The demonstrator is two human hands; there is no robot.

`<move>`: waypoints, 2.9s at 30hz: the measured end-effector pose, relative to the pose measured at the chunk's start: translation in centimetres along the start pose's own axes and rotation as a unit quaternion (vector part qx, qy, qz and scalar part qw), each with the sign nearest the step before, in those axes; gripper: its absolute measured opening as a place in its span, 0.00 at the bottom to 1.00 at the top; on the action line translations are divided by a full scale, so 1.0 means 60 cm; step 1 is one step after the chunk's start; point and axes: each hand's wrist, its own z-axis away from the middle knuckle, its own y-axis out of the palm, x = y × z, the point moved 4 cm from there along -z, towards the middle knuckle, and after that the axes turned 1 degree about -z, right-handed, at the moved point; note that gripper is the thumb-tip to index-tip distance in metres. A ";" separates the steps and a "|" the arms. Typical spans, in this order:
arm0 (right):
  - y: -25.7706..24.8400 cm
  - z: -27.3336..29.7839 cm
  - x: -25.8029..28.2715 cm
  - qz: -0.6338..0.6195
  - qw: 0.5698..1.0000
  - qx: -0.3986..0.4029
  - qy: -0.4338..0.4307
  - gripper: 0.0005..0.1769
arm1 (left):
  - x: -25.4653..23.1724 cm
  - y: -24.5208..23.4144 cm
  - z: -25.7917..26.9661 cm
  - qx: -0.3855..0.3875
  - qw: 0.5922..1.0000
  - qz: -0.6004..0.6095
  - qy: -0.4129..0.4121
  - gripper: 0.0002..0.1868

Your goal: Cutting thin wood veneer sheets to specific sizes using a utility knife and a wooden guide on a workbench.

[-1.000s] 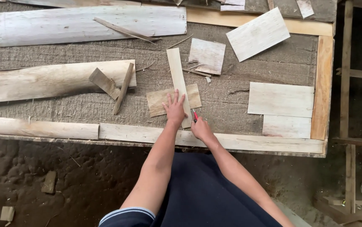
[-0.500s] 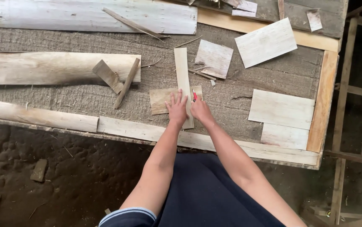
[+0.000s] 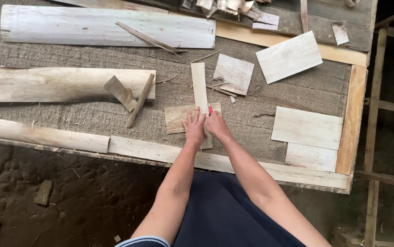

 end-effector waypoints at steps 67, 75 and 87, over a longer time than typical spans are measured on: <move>0.043 -0.055 -0.015 -0.042 0.999 0.007 0.016 0.35 | -0.013 -0.056 0.037 0.047 0.999 -0.017 -0.022 0.55; 0.011 0.056 -0.010 -0.032 0.998 0.030 0.039 0.34 | -0.003 -0.032 0.017 0.039 0.999 0.002 -0.020 0.41; 0.065 0.123 -0.076 -0.052 0.997 0.035 0.046 0.32 | -0.012 -0.056 0.027 0.064 0.997 -0.016 -0.026 0.59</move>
